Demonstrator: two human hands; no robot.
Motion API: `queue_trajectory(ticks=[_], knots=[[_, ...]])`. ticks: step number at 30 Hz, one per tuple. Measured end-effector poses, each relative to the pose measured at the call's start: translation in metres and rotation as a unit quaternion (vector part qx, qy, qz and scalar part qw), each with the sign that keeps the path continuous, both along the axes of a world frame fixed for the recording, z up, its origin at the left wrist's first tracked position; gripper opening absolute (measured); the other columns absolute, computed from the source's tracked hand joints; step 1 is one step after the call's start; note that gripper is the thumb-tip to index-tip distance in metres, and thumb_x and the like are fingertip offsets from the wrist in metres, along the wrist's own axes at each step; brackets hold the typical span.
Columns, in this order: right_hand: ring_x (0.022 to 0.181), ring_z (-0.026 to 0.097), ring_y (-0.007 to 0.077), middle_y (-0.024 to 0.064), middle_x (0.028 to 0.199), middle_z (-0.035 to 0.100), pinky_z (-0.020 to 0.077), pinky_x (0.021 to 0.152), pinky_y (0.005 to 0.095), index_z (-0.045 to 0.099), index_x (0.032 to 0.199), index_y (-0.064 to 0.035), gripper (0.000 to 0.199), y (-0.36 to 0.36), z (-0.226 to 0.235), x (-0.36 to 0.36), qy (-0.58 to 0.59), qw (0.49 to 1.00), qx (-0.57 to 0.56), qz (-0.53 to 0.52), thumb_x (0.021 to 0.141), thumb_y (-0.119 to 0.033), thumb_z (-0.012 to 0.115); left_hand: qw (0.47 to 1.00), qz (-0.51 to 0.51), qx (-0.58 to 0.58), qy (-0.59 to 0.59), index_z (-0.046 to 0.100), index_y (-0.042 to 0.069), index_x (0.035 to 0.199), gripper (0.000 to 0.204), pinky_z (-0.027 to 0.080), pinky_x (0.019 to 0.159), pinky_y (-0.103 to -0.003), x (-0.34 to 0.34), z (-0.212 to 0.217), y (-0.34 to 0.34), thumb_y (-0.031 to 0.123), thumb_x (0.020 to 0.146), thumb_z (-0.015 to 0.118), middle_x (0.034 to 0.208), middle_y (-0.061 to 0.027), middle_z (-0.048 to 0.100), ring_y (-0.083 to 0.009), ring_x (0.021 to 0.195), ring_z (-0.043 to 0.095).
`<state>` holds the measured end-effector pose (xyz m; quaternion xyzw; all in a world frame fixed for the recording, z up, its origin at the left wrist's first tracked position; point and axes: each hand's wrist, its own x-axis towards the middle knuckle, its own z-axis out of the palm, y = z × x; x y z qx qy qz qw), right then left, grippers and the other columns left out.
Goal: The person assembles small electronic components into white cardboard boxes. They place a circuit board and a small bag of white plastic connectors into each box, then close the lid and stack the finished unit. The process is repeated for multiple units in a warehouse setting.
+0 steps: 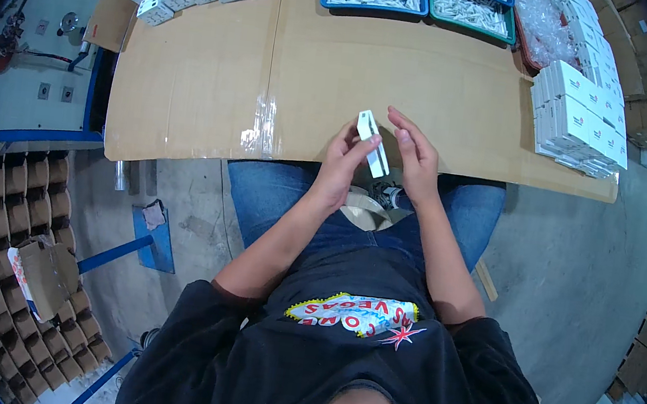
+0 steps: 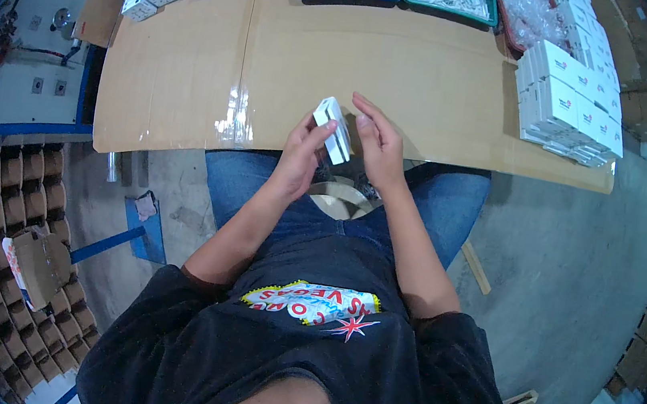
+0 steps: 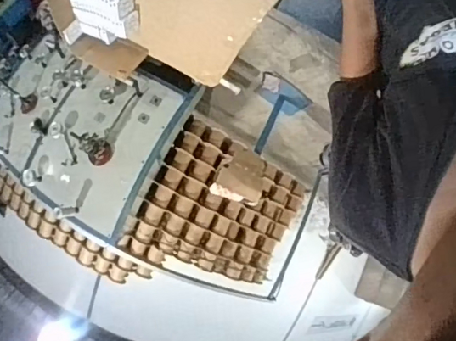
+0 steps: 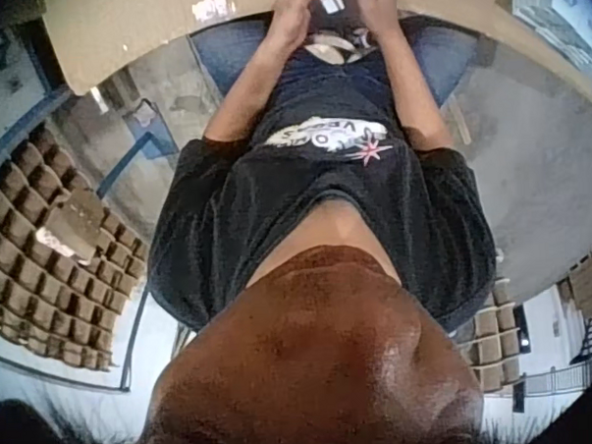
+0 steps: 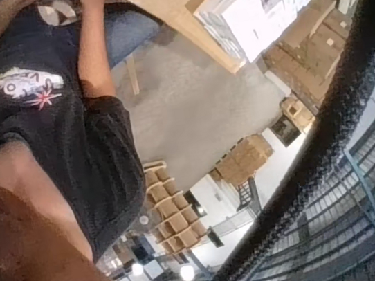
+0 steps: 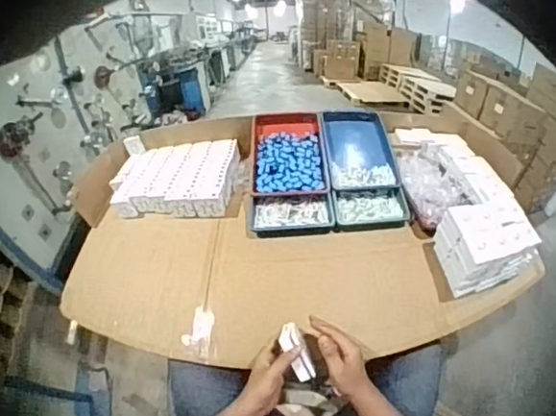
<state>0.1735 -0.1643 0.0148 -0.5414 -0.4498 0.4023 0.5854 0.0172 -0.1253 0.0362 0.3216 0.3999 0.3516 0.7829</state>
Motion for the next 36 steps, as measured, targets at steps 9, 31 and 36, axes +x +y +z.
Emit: queue_trajectory(ticks=[9,31,36], knots=[[0.112,0.062,0.0167,0.0106,0.123,0.065,0.0494,0.096,0.0316,0.062,0.131,0.0005,0.040,0.000,0.024,-0.004,0.197,0.970,-0.139,0.033,0.105,-0.030,0.057,0.894,-0.075,0.407,0.174,0.030,0.001,0.153,0.094,0.031,0.119,-0.043,-0.002,-0.004,0.001,0.016,0.077,0.083,0.148,-0.0187,0.043,-0.0312,0.142,0.041],[0.087,0.055,0.0067,0.0002,0.093,0.065,0.0476,0.078,0.0250,0.066,0.119,0.0013,0.042,-0.016,0.038,-0.069,0.169,0.981,-0.100,0.004,0.109,-0.035,0.048,0.801,0.129,0.552,0.193,0.056,-0.009,0.124,0.057,0.051,0.089,-0.040,-0.001,-0.002,0.005,0.038,0.092,0.051,0.114,-0.0241,0.059,-0.0340,0.101,0.062],[0.086,0.055,0.0062,-0.0005,0.092,0.064,0.0470,0.077,0.0245,0.066,0.118,0.0012,0.044,-0.022,0.050,-0.064,0.148,0.984,-0.100,-0.001,0.110,-0.036,0.044,0.810,0.143,0.547,0.154,0.056,-0.010,0.122,0.062,0.052,0.088,-0.041,0.002,0.004,0.003,0.043,0.091,0.050,0.114,-0.0243,0.059,-0.0346,0.101,0.062]])
